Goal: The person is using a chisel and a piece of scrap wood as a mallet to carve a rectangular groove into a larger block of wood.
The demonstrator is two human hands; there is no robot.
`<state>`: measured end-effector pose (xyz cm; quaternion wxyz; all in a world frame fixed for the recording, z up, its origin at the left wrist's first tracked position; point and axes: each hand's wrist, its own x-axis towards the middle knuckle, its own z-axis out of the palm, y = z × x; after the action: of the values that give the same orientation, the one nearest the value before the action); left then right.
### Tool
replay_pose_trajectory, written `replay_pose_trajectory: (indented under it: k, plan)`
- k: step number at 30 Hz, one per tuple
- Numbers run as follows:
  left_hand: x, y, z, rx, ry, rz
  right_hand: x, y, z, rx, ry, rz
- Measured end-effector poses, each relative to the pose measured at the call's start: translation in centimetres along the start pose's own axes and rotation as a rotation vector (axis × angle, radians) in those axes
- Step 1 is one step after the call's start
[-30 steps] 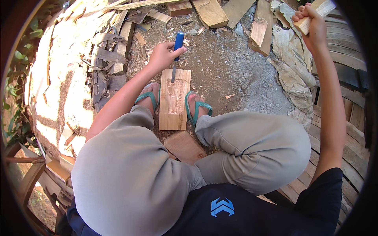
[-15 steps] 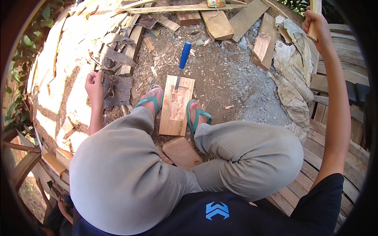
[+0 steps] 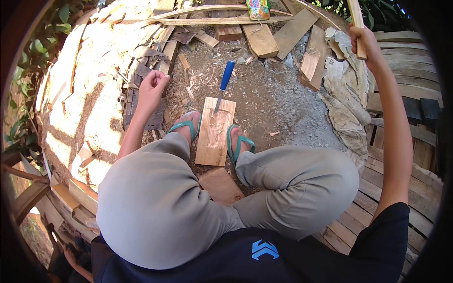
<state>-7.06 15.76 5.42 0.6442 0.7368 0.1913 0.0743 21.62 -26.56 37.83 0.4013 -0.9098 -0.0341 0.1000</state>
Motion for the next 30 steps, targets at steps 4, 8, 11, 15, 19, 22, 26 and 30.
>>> replay_pose_trajectory:
  k: [4, 8, 11, 15, 19, 22, 26, 30]
  plan:
    - [3.4, 0.6, 5.1, 0.041, -0.107, 0.107, -0.3, 3.1, 5.3, 0.29, 0.348, -0.142]
    - [3.8, 2.3, 3.3, -0.122, 0.261, 0.175, -16.2, 10.2, 14.4, -0.281, -0.603, 0.251]
    - [3.0, 3.0, -0.1, -0.156, 0.482, 0.25, -13.1, 9.8, 12.3, -0.295, -0.635, 0.33]
    - [2.1, 2.7, -1.3, -0.141, 0.524, 0.229, -4.4, 5.6, 4.8, -0.155, -0.213, 0.173]
    - [1.1, 1.9, -0.3, -0.178, 0.507, 0.243, -0.7, 5.6, 3.1, 0.113, 0.159, -0.04]
    - [0.5, 1.7, 1.0, -0.176, 0.511, 0.258, -9.0, 10.7, 11.6, -0.044, -0.033, 0.069]
    - [0.6, 2.4, 1.0, -0.155, 0.511, 0.321, -12.9, 11.2, 12.5, -0.299, -0.636, 0.296]
    - [0.3, 2.8, 0.3, -0.117, 0.484, 0.339, -6.7, 8.6, 7.1, -0.14, -0.325, 0.217]
